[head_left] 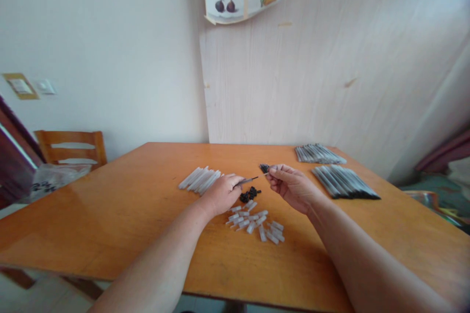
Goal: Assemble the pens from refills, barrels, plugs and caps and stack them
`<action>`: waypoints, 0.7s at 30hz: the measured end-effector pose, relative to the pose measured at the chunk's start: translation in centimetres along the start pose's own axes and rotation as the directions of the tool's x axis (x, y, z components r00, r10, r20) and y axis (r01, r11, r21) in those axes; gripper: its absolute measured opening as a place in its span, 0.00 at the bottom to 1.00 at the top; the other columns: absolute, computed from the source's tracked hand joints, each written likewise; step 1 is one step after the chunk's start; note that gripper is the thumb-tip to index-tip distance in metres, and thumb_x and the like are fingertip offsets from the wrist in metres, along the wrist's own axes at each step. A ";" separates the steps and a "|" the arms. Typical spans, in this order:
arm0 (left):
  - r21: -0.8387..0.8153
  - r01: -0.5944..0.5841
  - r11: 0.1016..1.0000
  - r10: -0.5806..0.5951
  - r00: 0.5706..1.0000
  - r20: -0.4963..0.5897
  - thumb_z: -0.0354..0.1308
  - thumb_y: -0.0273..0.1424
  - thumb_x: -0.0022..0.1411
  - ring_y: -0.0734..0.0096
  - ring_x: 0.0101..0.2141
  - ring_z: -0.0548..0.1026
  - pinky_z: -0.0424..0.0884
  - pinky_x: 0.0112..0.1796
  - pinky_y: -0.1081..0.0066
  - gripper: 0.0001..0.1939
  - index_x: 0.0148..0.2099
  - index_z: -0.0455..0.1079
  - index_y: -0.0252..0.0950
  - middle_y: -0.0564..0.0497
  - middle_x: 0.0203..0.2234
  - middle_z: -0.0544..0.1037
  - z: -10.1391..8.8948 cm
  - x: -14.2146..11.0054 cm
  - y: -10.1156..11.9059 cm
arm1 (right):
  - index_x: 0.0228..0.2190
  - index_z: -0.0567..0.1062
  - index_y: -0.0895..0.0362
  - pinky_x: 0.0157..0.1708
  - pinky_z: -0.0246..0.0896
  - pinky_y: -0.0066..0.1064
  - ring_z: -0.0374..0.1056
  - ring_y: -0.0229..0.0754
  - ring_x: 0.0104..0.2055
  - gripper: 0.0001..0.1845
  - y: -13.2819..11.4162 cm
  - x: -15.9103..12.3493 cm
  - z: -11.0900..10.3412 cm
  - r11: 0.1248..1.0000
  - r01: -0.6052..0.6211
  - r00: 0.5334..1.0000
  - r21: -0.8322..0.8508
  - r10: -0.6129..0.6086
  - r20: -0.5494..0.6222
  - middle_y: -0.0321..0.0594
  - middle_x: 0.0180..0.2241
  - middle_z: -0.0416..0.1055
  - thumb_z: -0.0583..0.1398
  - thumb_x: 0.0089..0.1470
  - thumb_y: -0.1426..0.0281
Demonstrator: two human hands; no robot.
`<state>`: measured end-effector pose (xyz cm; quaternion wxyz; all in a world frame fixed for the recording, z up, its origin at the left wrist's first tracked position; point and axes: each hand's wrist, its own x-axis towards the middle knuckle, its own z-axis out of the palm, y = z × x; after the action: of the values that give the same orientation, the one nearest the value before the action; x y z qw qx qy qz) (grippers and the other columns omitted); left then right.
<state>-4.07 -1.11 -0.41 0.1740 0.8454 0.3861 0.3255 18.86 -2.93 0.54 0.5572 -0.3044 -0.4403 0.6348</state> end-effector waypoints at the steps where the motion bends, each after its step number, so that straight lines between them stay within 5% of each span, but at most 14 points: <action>1: -0.015 0.003 1.000 -0.003 1.000 0.000 0.51 0.25 0.58 0.64 0.37 0.73 0.67 0.40 0.67 0.15 0.43 0.76 0.39 0.47 0.35 0.79 0.0 0.0 0.0 | 0.27 0.72 0.57 0.26 0.58 0.24 0.62 0.30 0.25 0.12 0.2 0.1 0.0 1.000 -0.010 1.000 -0.002 0.010 0.007 0.35 0.27 0.71 0.69 0.45 0.66; 10: -0.052 -0.030 0.998 0.027 0.998 -0.049 0.52 0.24 0.57 0.64 0.37 0.75 0.67 0.40 0.67 0.15 0.43 0.76 0.40 0.49 0.35 0.80 0.0 -0.1 -0.1 | 0.32 0.76 0.58 0.28 0.61 0.24 0.65 0.32 0.27 0.11 1.0 0.6 -0.7 0.999 0.001 1.000 -0.036 -0.001 -0.003 0.38 0.29 0.73 0.68 0.45 0.69; 15: -0.048 -0.013 0.999 0.010 0.999 -0.049 0.51 0.24 0.58 0.63 0.42 0.74 0.67 0.45 0.65 0.18 0.47 0.75 0.41 0.48 0.40 0.80 0.1 0.0 -0.4 | 0.29 0.73 0.57 0.23 0.55 0.25 0.61 0.32 0.23 0.09 1.7 0.7 -0.7 0.952 0.018 0.996 -0.306 -0.042 -0.074 0.37 0.25 0.72 0.65 0.45 0.67; 18: -0.024 -0.010 1.000 0.008 0.998 -0.062 0.51 0.25 0.59 0.62 0.42 0.74 0.67 0.46 0.64 0.18 0.48 0.75 0.40 0.47 0.41 0.79 0.2 0.0 -0.7 | 0.31 0.74 0.57 0.25 0.56 0.27 0.62 0.35 0.24 0.07 2.4 1.1 -0.9 0.781 0.006 0.984 -0.624 -0.115 -0.134 0.36 0.24 0.71 0.61 0.47 0.69; 21: -0.003 -0.003 1.000 0.003 0.998 -0.068 0.51 0.26 0.59 0.61 0.43 0.74 0.67 0.46 0.63 0.17 0.49 0.75 0.40 0.46 0.41 0.79 0.2 0.0 -0.9 | 0.31 0.76 0.56 0.32 0.59 0.29 0.68 0.39 0.31 0.08 3.1 1.5 -1.2 0.443 0.068 0.969 -0.894 -0.242 -0.046 0.38 0.29 0.75 0.58 0.49 0.70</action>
<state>-4.38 -0.54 -1.04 0.1616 0.8341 0.3900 0.3551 18.26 -1.22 -2.56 0.4080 -0.5596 -0.6832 0.2313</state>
